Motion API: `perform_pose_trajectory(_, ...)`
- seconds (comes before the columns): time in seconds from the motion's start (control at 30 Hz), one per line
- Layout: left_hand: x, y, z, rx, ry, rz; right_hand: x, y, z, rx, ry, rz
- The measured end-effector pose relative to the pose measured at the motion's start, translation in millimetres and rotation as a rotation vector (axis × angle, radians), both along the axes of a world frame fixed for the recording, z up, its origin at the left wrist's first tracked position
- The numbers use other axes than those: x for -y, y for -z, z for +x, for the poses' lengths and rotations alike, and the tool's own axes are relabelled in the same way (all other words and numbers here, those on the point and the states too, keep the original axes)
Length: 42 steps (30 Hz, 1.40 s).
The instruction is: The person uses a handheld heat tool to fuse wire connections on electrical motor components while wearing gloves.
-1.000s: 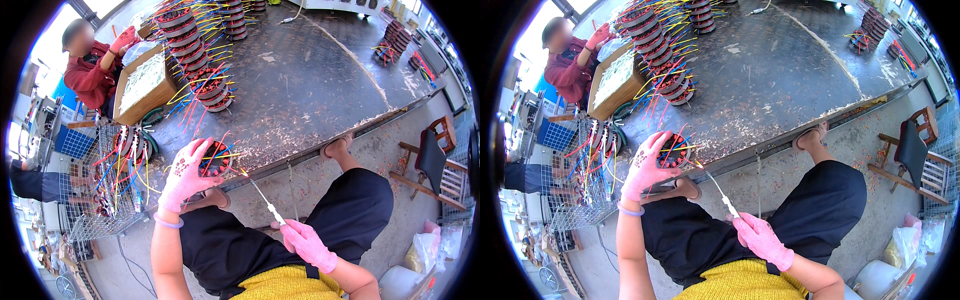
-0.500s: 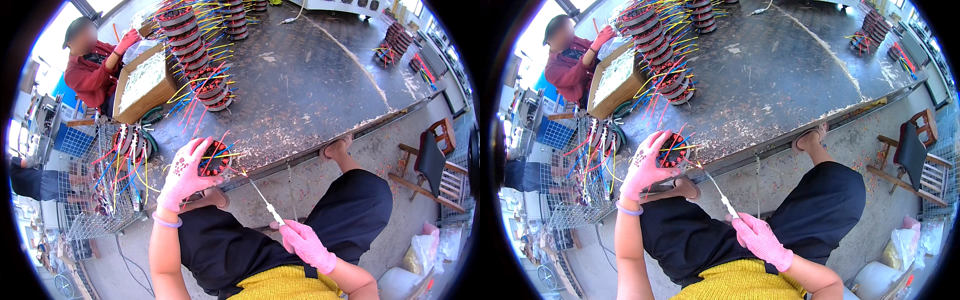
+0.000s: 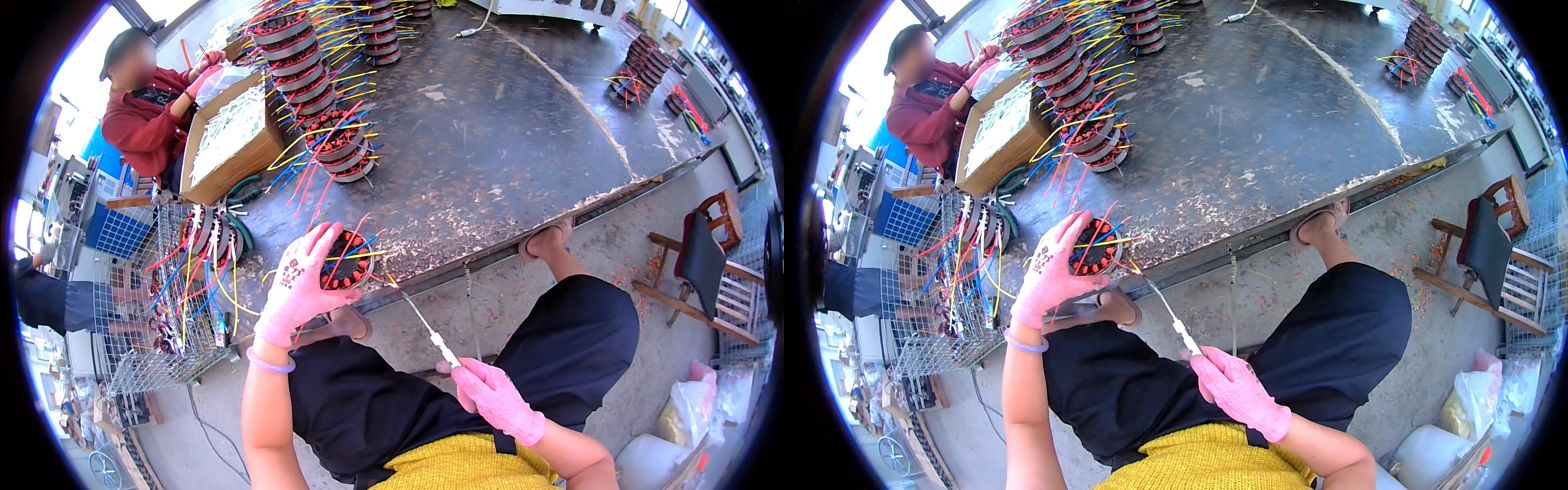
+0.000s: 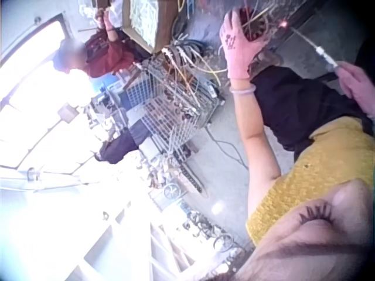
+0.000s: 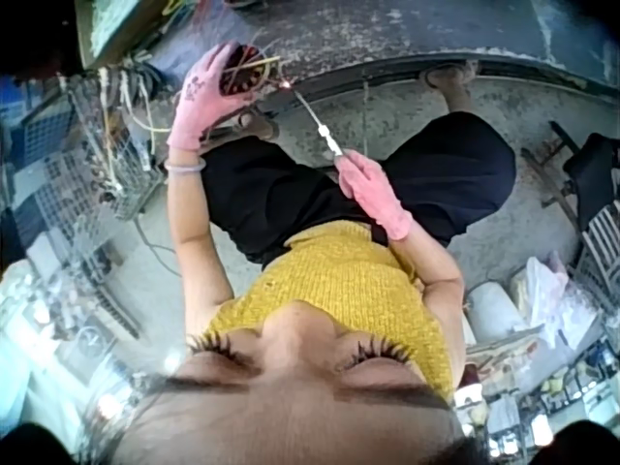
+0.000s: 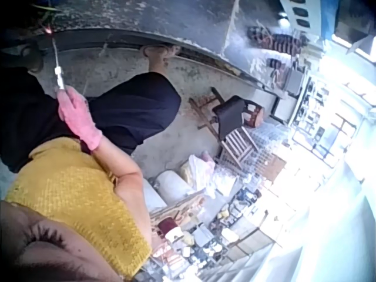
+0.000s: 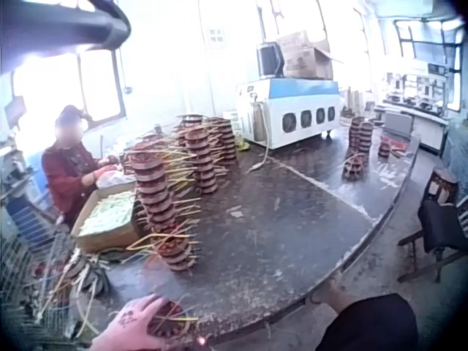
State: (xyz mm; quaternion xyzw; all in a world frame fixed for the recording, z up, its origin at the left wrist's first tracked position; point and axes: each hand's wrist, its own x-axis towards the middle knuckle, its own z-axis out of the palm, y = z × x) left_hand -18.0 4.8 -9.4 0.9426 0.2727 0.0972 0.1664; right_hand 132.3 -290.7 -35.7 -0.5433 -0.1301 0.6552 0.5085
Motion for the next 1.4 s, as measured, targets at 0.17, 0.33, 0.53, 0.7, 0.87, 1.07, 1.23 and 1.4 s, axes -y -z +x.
perform_pose_trajectory(0.17, -0.4, 4.1, 2.1, 0.069, -0.005, 0.061, -3.2, -14.8, 2.1, -0.002, 0.024, -0.031)
perform_pose_trajectory(0.33, 4.1, 1.9, 2.0, 0.21, -0.048, 0.26, 2.6, -15.6, 4.5, 0.021, 0.005, 0.009)
perform_pose_trajectory(0.53, 9.1, -4.1, 6.1, 0.34, -0.059, 0.392, 1.5, -23.6, 3.1, -0.048, 0.021, 0.051)
perform_pose_trajectory(0.7, 12.1, -5.1, 7.7, 0.412, -0.054, 0.481, 1.0, -23.2, -0.3, -0.046, 0.059, 0.044)
perform_pose_trajectory(0.87, 13.4, -4.9, 9.1, 0.411, -0.047, 0.516, 1.2, -25.1, -1.7, -0.059, 0.056, 0.065)
perform_pose_trajectory(1.07, 12.3, -4.0, 5.5, 0.391, -0.038, 0.464, 2.4, -25.6, 1.7, -0.015, -0.003, 0.041)
perform_pose_trajectory(1.23, 10.9, -3.6, 4.1, 0.377, -0.033, 0.481, 1.2, -24.9, 0.7, 0.003, 0.0, 0.057)
perform_pose_trajectory(1.4, 10.9, -3.1, 4.6, 0.386, -0.03, 0.498, 1.4, -25.5, 1.4, -0.002, -0.001, 0.051)
